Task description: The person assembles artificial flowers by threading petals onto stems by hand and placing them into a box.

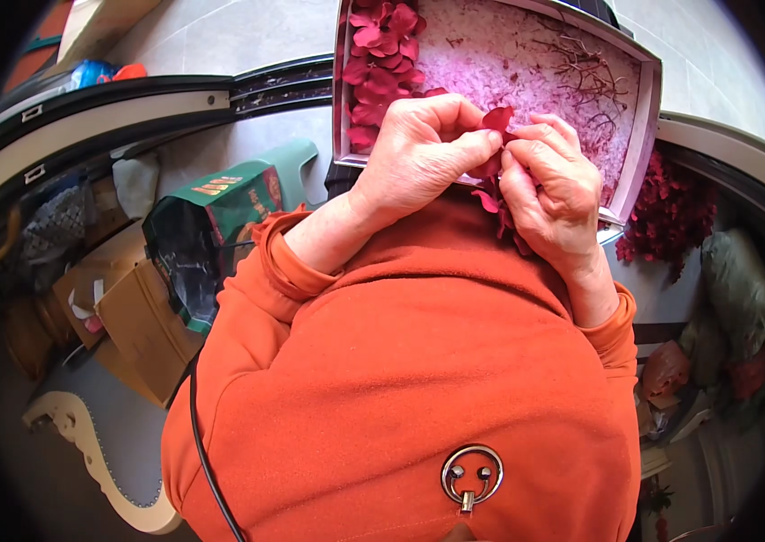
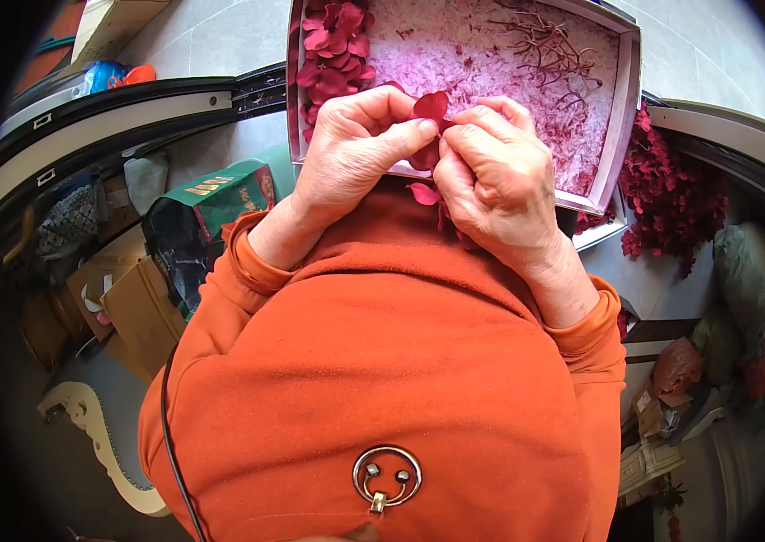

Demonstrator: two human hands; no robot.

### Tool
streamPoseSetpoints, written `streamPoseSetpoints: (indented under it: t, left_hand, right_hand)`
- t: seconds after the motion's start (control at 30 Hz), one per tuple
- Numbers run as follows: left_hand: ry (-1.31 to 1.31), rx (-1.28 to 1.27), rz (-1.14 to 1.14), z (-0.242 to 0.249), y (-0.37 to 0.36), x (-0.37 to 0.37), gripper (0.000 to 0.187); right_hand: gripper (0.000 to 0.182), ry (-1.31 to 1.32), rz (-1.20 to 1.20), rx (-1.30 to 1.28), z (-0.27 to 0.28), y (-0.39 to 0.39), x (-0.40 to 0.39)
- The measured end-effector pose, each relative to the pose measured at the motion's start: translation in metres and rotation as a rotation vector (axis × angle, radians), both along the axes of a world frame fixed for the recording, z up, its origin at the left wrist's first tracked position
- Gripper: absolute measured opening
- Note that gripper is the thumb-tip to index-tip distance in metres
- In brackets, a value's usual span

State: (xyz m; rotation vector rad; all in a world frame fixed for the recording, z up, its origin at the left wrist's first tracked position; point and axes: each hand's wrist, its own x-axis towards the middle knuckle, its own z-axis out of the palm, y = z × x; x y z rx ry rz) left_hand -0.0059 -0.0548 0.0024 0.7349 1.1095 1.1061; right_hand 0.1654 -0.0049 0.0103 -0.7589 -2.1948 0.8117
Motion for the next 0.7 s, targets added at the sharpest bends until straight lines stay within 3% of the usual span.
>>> streamPoseSetpoints:
  t: [0.3, 0.7]
  left_hand:
    - [-0.13, -0.01, 0.092, -0.0042, 0.0003, 0.0022, 0.007]
    - [-0.108, -0.033, 0.033, -0.0069, 0.0022, 0.0002, 0.006]
  right_hand:
    - [0.007, 0.05, -0.033, -0.034, -0.0033, 0.0001, -0.0017]
    - [0.006, 0.074, 0.014, -0.018, -0.0093, 0.0012, -0.0033]
